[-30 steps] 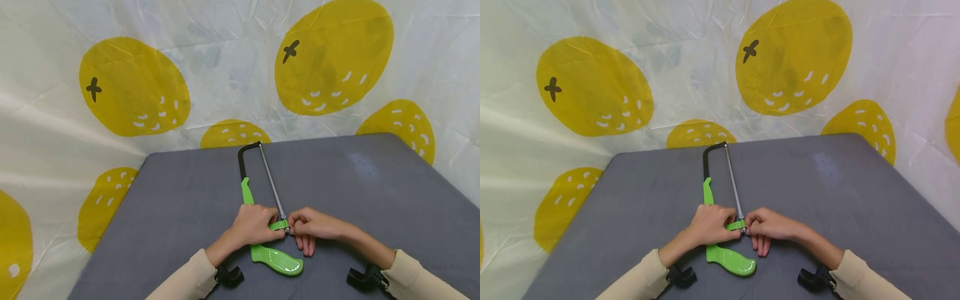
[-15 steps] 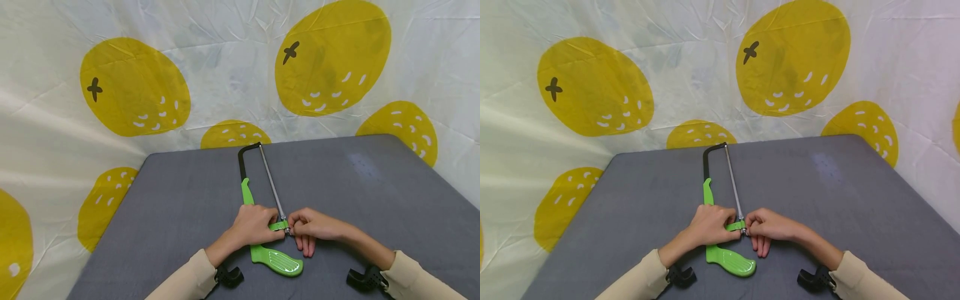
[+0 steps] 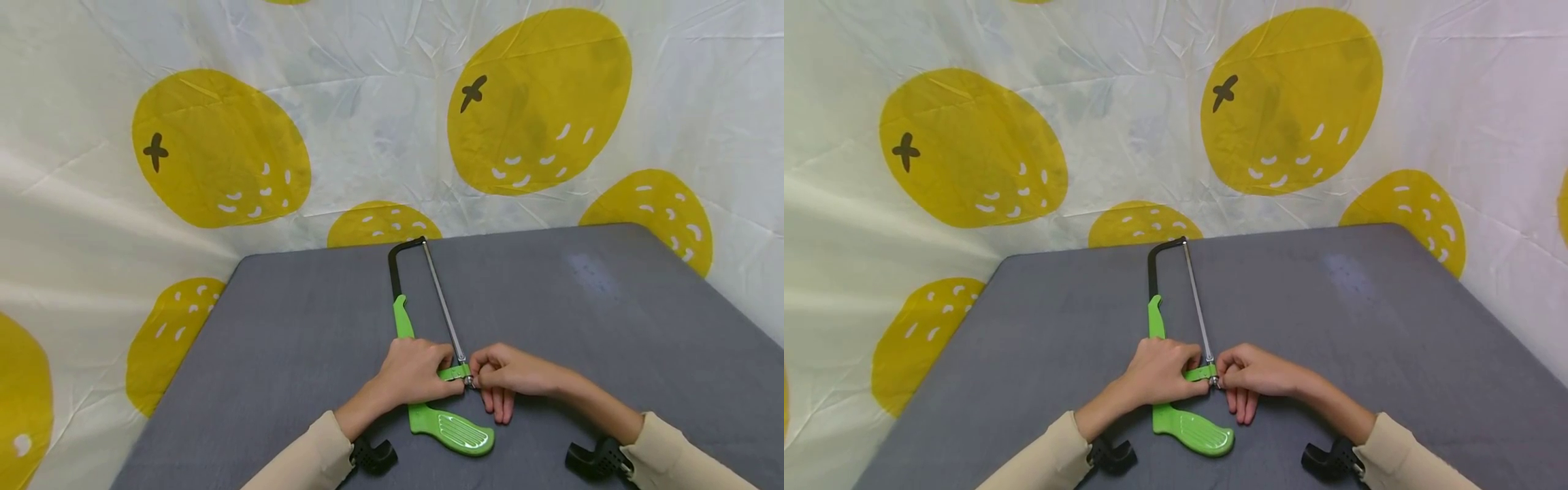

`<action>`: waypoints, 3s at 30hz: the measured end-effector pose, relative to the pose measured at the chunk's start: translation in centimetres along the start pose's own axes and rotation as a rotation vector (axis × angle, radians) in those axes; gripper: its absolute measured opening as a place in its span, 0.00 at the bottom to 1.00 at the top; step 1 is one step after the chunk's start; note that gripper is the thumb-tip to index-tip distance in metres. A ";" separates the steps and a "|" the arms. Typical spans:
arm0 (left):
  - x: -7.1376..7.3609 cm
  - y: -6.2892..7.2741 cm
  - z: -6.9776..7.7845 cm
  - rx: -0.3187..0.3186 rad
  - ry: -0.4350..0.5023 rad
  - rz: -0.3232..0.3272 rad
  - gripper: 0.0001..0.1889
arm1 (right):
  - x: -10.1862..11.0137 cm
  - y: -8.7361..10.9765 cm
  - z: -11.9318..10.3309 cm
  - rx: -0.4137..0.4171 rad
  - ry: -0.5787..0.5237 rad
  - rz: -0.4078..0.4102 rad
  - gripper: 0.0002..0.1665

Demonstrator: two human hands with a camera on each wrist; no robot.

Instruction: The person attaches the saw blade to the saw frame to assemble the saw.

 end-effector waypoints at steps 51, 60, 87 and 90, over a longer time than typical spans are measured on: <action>-0.1 -0.1 0.1 -0.011 -0.016 0.027 0.23 | -0.1 0.1 0.0 -0.006 0.000 0.014 0.07; 0.3 0.1 0.3 -0.014 -0.019 0.026 0.23 | -0.3 0.3 -0.3 -0.005 0.004 0.007 0.07; 0.1 0.2 0.6 -0.011 -0.013 0.020 0.24 | -0.2 0.4 0.4 -0.008 0.010 0.013 0.07; 0.1 0.3 0.5 -0.010 -0.008 0.018 0.24 | -0.2 0.3 0.4 -0.007 0.008 0.012 0.07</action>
Point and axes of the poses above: each hand's wrist, its own y-axis away from the middle knuckle, its own x-axis out of the back of the hand, z = x × y, the point moved 5 cm from there along -y, towards the middle knuckle, and after that the axes turned 7 degrees about -y, right-handed, at the moved point
